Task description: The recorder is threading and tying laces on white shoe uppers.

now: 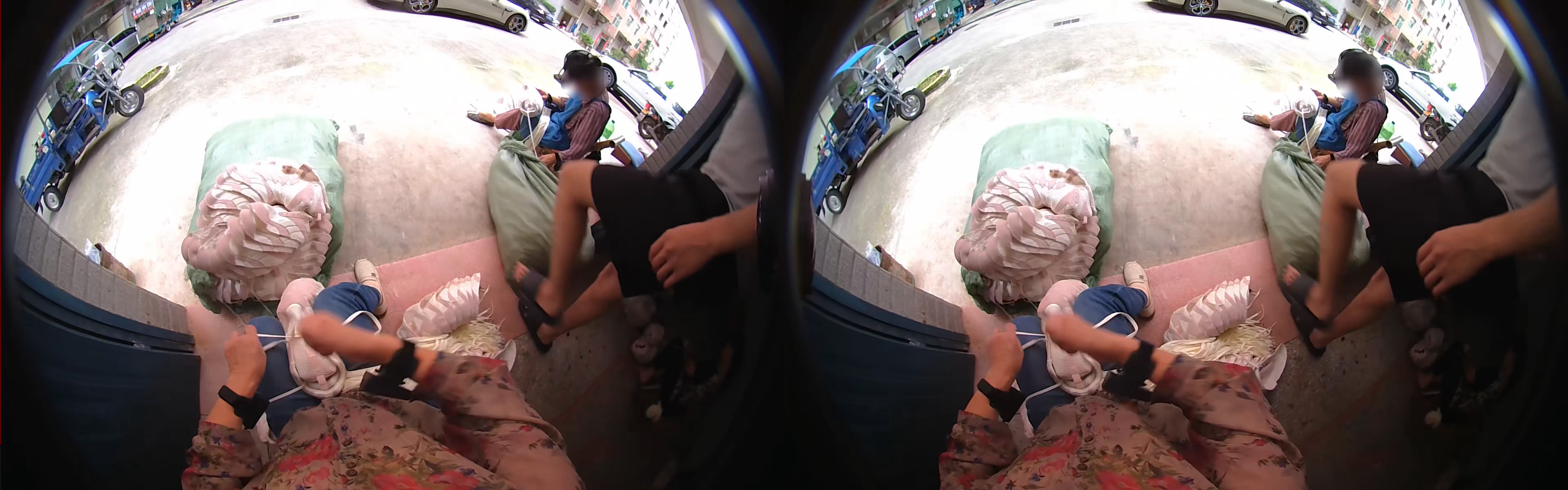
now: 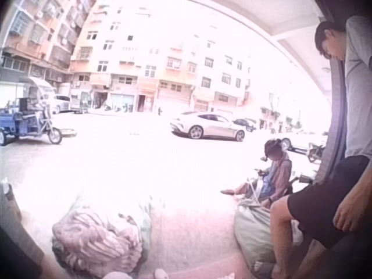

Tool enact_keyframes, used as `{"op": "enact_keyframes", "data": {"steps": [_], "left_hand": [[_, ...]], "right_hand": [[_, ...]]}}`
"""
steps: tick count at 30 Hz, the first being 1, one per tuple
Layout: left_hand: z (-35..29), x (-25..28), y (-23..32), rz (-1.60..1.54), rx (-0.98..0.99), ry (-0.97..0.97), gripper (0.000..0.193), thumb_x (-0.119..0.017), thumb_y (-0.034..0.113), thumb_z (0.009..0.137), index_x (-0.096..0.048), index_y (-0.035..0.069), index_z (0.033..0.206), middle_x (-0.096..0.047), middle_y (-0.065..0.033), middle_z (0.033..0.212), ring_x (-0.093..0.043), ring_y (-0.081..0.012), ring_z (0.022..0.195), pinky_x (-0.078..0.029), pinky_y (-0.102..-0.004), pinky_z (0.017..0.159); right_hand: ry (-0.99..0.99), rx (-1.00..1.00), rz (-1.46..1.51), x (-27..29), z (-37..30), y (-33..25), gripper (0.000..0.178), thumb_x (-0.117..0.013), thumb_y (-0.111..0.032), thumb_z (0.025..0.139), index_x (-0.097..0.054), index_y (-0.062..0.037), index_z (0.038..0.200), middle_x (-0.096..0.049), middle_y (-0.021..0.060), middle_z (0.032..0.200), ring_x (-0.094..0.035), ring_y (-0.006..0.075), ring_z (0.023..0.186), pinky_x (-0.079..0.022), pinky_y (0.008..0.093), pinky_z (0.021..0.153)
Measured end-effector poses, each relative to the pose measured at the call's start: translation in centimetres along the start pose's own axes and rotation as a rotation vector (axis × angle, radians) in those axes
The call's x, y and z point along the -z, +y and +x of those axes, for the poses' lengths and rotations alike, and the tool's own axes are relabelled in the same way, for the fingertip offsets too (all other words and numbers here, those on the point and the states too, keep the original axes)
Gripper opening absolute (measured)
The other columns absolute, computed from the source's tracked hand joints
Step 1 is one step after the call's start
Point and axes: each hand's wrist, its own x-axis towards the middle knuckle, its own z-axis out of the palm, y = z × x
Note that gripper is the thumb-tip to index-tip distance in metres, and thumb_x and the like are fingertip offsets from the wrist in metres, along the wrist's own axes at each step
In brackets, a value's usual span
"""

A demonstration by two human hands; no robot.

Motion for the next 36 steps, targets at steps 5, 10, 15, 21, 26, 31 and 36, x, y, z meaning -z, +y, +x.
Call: {"op": "enact_keyframes", "data": {"steps": [5,10,15,21,26,31,36], "left_hand": [[-0.5,0.6,2.0,-0.187,0.061,-0.115,0.008,-0.049,0.008,0.076,-0.055,0.003,0.077,-0.059,-0.0205,0.07,-0.058,-0.0375,0.069,-0.046,-0.0464,0.062],[-0.5,2.0,2.9,-0.321,-0.177,-0.258,0.015,-0.051,0.011,0.078,-0.057,0.0,0.087,-0.061,-0.02,0.072,-0.061,-0.0334,0.07,-0.048,-0.0424,0.065],[0.6,7.5,7.4,-1.031,-0.441,-0.268,0.036,-0.063,0.01,0.076,-0.055,0.001,0.11,-0.063,-0.0162,0.093,-0.061,-0.0244,0.09,-0.045,-0.0299,0.079],[2.1,11.7,2.4,-1.328,-0.204,-0.658,0.013,-0.05,0.016,0.089,-0.056,0.006,0.083,-0.055,-0.0018,0.069,-0.051,-0.0087,0.061,-0.041,-0.0226,0.056],[2.9,13.3,-14.3,-1.917,0.281,0.078,0.019,-0.047,0.026,0.091,-0.046,0.014,0.077,-0.024,0.0066,0.054,-0.024,-0.0036,0.046,-0.022,-0.0207,0.04],[-0.5,11.9,-29.0,-1.917,0.518,0.47,0.017,-0.049,0.029,0.091,-0.048,0.011,0.09,-0.023,0.0073,0.056,-0.02,-0.0014,0.043,-0.017,-0.0171,0.035],[-0.5,8.2,-22.5,-1.657,0.699,0.163,0.018,-0.052,0.023,0.089,-0.053,0.009,0.1,-0.029,0.009,0.057,-0.025,0.0006,0.042,-0.019,-0.0167,0.033]], "right_hand": [[0.345,0.286,1.263,15.2,-2.1,-19.9,0.025,-0.04,-0.027,0.089,-0.035,-0.0168,0.067,-0.027,-0.0085,0.054,-0.022,0.0038,0.039,-0.018,0.0209,0.037],[0.229,0.652,1.23,20.2,-4.5,-26.4,0.028,-0.034,-0.014,0.09,-0.028,-0.0142,0.063,-0.024,-0.0056,0.052,-0.018,0.0027,0.035,-0.013,0.0209,0.032],[0.2,0.63,1.321,18.6,-0.6,-25.2,0.03,-0.032,-0.016,0.092,-0.032,-0.0139,0.062,-0.024,-0.0055,0.05,-0.018,0.0049,0.037,-0.015,0.0227,0.035],[0.407,0.363,0.992,20.6,-0.1,-21.5,0.025,-0.036,-0.02,0.089,-0.037,-0.0119,0.065,-0.027,-0.0051,0.052,-0.023,0.0055,0.041,-0.02,0.0213,0.04],[1.27,0.166,0.908,25.7,-10.1,-12.0,0.013,-0.046,-0.012,0.082,-0.054,-0.0018,0.081,-0.053,0.0093,0.093,-0.051,0.0176,0.084,-0.041,0.0331,0.077],[1.37,0.105,1.443,25.9,-21.1,-1.6,0.01,-0.044,-0.009,0.081,-0.049,-0.0047,0.073,-0.054,0.009,0.08,-0.049,0.0171,0.073,-0.042,0.032,0.068],[1.342,-0.381,0.812,18.9,-15.2,2.8,0.015,-0.047,-0.016,0.086,-0.052,-0.01,0.074,-0.05,0.0016,0.065,-0.044,0.0118,0.055,-0.038,0.0251,0.051]]}}
